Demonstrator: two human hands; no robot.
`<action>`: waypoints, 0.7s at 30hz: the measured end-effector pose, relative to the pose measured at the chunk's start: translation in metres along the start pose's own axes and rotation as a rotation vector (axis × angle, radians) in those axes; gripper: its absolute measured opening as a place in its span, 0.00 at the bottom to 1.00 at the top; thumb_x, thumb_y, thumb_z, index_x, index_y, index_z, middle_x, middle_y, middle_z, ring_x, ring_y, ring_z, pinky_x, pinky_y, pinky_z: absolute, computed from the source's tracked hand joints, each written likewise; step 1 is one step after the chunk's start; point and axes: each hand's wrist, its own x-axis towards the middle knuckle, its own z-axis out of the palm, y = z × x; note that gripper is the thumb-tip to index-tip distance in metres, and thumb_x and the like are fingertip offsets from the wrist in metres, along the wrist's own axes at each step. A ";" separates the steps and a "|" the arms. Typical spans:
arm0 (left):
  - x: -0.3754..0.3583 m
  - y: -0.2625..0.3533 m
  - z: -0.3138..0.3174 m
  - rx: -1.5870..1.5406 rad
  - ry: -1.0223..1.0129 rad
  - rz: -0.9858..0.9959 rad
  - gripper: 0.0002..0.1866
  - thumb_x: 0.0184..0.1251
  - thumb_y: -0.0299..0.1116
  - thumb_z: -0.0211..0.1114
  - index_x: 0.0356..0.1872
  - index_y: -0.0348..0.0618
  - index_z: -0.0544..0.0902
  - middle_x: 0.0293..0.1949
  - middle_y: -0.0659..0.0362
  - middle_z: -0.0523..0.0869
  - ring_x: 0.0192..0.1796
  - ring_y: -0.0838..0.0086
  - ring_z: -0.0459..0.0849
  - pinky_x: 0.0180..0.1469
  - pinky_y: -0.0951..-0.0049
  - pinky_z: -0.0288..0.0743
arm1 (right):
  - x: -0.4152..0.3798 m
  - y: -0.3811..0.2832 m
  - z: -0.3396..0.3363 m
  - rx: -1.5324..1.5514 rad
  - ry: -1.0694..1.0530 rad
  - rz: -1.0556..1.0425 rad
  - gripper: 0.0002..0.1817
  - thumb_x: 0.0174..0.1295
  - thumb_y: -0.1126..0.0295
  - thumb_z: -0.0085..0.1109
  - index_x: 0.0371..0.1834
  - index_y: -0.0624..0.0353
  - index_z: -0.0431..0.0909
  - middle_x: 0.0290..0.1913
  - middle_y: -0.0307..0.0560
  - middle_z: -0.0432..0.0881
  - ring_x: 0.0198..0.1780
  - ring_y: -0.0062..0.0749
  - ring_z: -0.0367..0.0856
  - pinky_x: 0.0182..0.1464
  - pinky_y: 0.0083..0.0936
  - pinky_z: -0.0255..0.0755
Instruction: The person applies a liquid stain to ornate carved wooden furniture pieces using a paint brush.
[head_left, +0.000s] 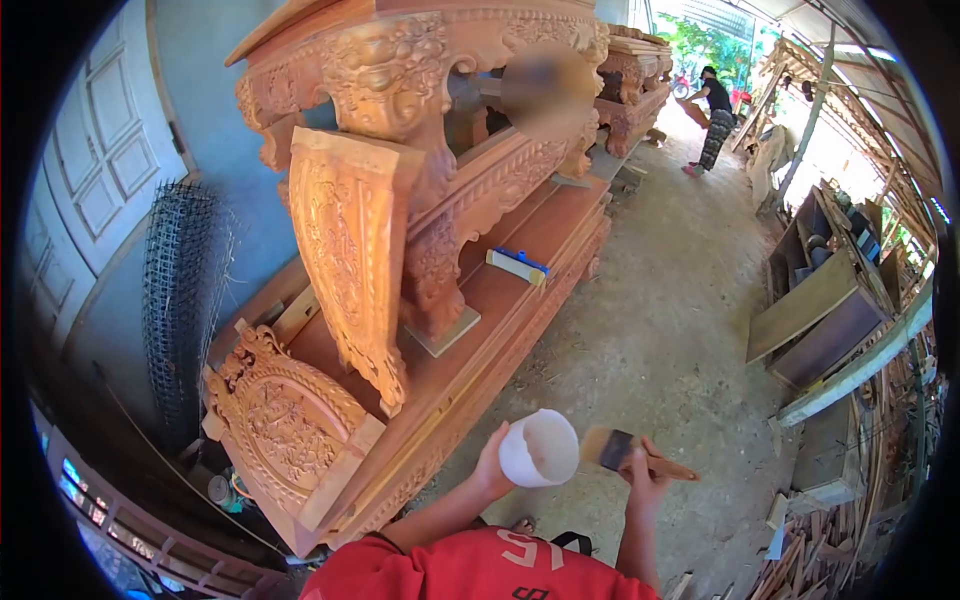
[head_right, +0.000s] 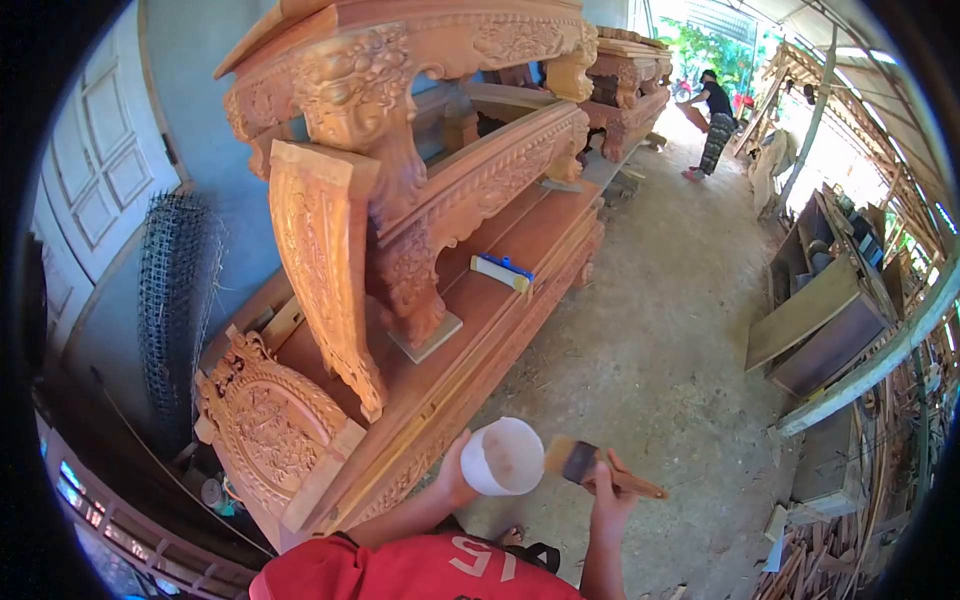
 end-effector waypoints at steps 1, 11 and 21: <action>0.006 -0.008 0.007 -0.014 -0.008 -0.022 0.29 0.68 0.54 0.39 0.62 0.46 0.64 0.60 0.55 0.70 0.62 0.58 0.68 0.63 0.52 0.59 | 0.003 -0.007 -0.008 -0.018 0.022 0.054 0.19 0.61 0.67 0.55 0.54 0.61 0.71 0.46 0.46 0.76 0.42 0.27 0.78 0.40 0.25 0.76; 0.073 -0.023 0.029 -0.054 0.019 -0.047 0.28 0.68 0.54 0.38 0.60 0.47 0.66 0.58 0.54 0.71 0.59 0.56 0.70 0.62 0.49 0.60 | 0.050 0.009 -0.048 0.230 0.082 0.188 0.19 0.63 0.60 0.51 0.54 0.57 0.71 0.48 0.46 0.77 0.44 0.31 0.79 0.40 0.26 0.74; 0.147 0.053 0.031 -0.072 -0.089 0.152 0.29 0.68 0.55 0.36 0.61 0.48 0.65 0.59 0.53 0.70 0.60 0.56 0.70 0.62 0.49 0.60 | 0.163 0.021 0.032 0.327 -0.075 0.224 0.19 0.62 0.61 0.52 0.52 0.59 0.71 0.46 0.46 0.78 0.41 0.31 0.80 0.39 0.27 0.75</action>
